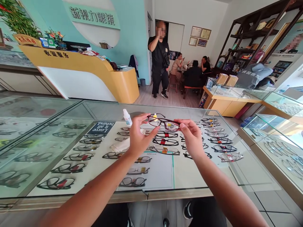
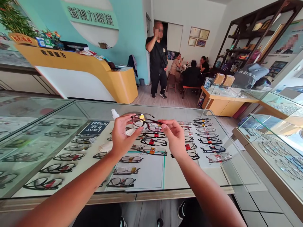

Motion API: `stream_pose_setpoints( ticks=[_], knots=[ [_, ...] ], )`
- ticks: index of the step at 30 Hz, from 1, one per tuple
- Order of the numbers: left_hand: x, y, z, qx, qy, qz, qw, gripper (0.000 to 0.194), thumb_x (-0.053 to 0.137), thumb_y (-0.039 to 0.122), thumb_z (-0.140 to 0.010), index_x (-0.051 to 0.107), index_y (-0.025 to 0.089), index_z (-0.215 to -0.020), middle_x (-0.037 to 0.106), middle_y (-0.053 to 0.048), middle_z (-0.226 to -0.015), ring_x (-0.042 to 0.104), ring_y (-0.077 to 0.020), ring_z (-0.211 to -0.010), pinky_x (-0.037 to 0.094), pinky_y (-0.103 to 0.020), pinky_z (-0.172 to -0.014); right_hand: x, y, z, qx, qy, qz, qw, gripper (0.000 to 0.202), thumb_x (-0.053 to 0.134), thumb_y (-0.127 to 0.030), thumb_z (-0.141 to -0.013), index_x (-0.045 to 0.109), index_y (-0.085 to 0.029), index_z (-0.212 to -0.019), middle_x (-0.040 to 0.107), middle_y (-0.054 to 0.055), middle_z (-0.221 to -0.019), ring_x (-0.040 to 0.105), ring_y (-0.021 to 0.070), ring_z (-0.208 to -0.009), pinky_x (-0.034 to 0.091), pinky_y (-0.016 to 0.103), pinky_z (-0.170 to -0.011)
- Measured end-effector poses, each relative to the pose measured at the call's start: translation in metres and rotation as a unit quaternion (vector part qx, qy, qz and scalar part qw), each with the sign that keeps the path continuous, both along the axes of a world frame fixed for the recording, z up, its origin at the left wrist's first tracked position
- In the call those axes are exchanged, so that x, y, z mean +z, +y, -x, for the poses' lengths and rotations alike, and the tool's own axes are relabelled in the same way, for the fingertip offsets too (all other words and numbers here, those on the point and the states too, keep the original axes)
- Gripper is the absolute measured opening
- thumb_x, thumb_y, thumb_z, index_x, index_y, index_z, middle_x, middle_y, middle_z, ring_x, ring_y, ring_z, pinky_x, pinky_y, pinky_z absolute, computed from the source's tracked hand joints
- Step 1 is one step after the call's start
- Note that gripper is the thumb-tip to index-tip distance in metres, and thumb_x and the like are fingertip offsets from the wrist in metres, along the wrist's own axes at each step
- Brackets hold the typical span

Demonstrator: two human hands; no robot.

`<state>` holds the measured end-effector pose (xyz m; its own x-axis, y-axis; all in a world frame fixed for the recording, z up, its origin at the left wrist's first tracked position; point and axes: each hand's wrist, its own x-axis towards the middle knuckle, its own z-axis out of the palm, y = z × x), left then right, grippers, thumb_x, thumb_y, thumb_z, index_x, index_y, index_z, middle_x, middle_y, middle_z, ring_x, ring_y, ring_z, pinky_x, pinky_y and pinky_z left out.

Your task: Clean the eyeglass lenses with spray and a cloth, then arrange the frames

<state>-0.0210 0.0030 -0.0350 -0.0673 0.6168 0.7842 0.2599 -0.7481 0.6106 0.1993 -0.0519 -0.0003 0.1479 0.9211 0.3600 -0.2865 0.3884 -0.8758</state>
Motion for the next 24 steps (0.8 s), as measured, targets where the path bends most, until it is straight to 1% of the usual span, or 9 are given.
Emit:
stream_pose_setpoints(
  ticks=[5, 9, 11, 13, 15, 16, 18, 21, 24],
  knots=[
    [0.001, -0.002, -0.002, -0.018, -0.008, 0.035, 0.999, 0.061, 0.091, 0.039, -0.091, 0.059, 0.027, -0.141, 0.07, -0.015, -0.148, 0.071, -0.0307, -0.136, 0.06, -0.051, -0.11, 0.001, 0.0, 0.0, 0.017, 0.006, 0.002, 1.0, 0.02, 0.089, -0.047, -0.091, 0.084, -0.03, -0.1, 0.086, 0.006, -0.119, 0.078, 0.0234, -0.11, 0.061, 0.039, -0.096],
    [0.0, -0.001, -0.002, -0.022, -0.015, 0.043, 0.999, 0.064, 0.094, 0.042, -0.087, 0.058, 0.027, -0.138, 0.069, -0.017, -0.152, 0.07, -0.0316, -0.138, 0.061, -0.052, -0.109, 0.001, -0.001, 0.0, 0.023, -0.007, 0.002, 1.0, 0.019, 0.088, -0.046, -0.092, 0.084, -0.03, -0.101, 0.086, 0.006, -0.119, 0.078, 0.0254, -0.113, 0.061, 0.042, -0.098],
    [0.002, -0.001, -0.002, -0.011, -0.011, 0.034, 0.999, 0.062, 0.093, 0.042, -0.089, 0.057, 0.027, -0.138, 0.07, -0.016, -0.151, 0.07, -0.0314, -0.138, 0.062, -0.05, -0.107, 0.001, -0.002, -0.001, 0.024, -0.028, 0.002, 0.999, 0.016, 0.084, -0.045, -0.094, 0.083, -0.03, -0.102, 0.086, 0.006, -0.118, 0.078, 0.0263, -0.115, 0.061, 0.044, -0.101],
    [0.006, -0.003, -0.001, 0.018, 0.013, 0.014, 1.0, 0.062, 0.092, 0.042, -0.09, 0.058, 0.026, -0.138, 0.073, -0.016, -0.147, 0.071, -0.0315, -0.136, 0.063, -0.049, -0.102, 0.002, -0.003, -0.002, 0.007, -0.081, -0.007, 0.997, 0.014, 0.08, -0.041, -0.097, 0.082, -0.03, -0.106, 0.086, 0.005, -0.118, 0.077, 0.0261, -0.117, 0.059, 0.045, -0.104],
    [0.009, -0.006, -0.002, 0.048, 0.056, -0.02, 0.997, 0.063, 0.094, 0.042, -0.088, 0.059, 0.026, -0.138, 0.075, -0.015, -0.143, 0.073, -0.0322, -0.135, 0.064, -0.048, -0.1, 0.003, -0.004, -0.002, -0.023, -0.174, -0.035, 0.984, 0.017, 0.077, -0.038, -0.098, 0.081, -0.03, -0.113, 0.084, 0.005, -0.122, 0.075, 0.0256, -0.118, 0.057, 0.045, -0.108],
    [0.011, -0.008, -0.002, 0.055, 0.08, -0.042, 0.994, 0.063, 0.094, 0.041, -0.087, 0.059, 0.026, -0.137, 0.075, -0.015, -0.143, 0.073, -0.0324, -0.135, 0.064, -0.05, -0.102, 0.003, -0.005, -0.002, -0.037, -0.221, -0.058, 0.973, 0.017, 0.077, -0.036, -0.099, 0.08, -0.03, -0.115, 0.083, 0.006, -0.122, 0.075, 0.0253, -0.117, 0.056, 0.044, -0.108],
    [0.012, -0.011, -0.004, 0.051, 0.121, -0.087, 0.988, 0.063, 0.094, 0.038, -0.089, 0.058, 0.026, -0.138, 0.075, -0.015, -0.144, 0.073, -0.0324, -0.137, 0.063, -0.052, -0.11, 0.001, -0.004, 0.0, -0.052, -0.292, -0.106, 0.949, 0.014, 0.075, -0.033, -0.1, 0.08, -0.029, -0.113, 0.081, 0.006, -0.118, 0.075, 0.0249, -0.114, 0.057, 0.043, -0.104],
    [0.012, -0.015, -0.007, 0.033, 0.151, -0.126, 0.98, 0.062, 0.091, 0.032, -0.091, 0.057, 0.026, -0.142, 0.074, -0.015, -0.146, 0.072, -0.0319, -0.139, 0.061, -0.054, -0.116, -0.003, -0.002, 0.004, -0.066, -0.334, -0.141, 0.929, 0.007, 0.072, -0.03, -0.102, 0.078, -0.028, -0.104, 0.08, 0.007, -0.11, 0.076, 0.025, -0.106, 0.058, 0.044, -0.098],
    [0.012, -0.016, -0.007, 0.033, 0.161, -0.128, 0.978, 0.063, 0.092, 0.031, -0.09, 0.057, 0.027, -0.143, 0.074, -0.015, -0.146, 0.072, -0.0328, -0.14, 0.063, -0.054, -0.116, -0.004, 0.0, 0.003, -0.084, -0.359, -0.14, 0.919, 0.005, 0.074, -0.029, -0.101, 0.078, -0.028, -0.098, 0.081, 0.008, -0.11, 0.076, 0.0266, -0.106, 0.058, 0.047, -0.098]
  ],
)
